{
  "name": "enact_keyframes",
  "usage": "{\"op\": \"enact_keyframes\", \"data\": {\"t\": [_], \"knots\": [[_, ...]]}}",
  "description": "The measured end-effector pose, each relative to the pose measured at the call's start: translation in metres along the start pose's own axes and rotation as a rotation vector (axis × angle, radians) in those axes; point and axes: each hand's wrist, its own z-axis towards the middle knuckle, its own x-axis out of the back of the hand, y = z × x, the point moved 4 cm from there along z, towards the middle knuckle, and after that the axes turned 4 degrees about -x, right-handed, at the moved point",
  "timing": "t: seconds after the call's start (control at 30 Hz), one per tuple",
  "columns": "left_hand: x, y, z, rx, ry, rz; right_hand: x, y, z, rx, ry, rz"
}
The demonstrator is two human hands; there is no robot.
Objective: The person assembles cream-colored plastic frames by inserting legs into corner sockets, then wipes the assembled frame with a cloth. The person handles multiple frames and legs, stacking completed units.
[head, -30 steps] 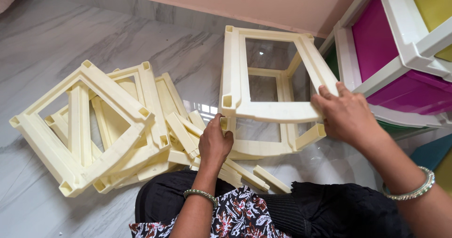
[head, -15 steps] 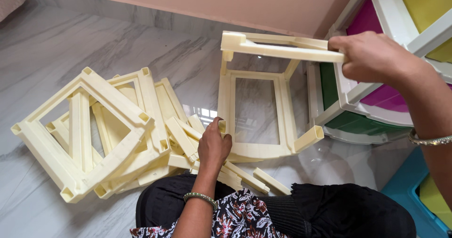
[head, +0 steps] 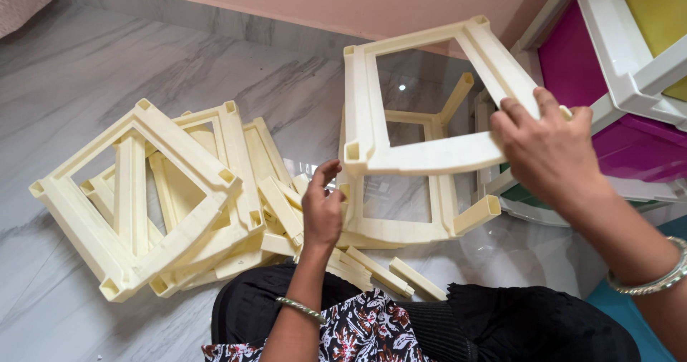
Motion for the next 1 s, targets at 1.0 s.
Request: {"op": "enact_keyframes", "data": {"t": [1.0], "knots": [[0.105, 0.046, -0.005, 0.136, 0.289, -0.736, 0.056, -0.121, 0.003, -0.033, 0.494, 0.328]]}}
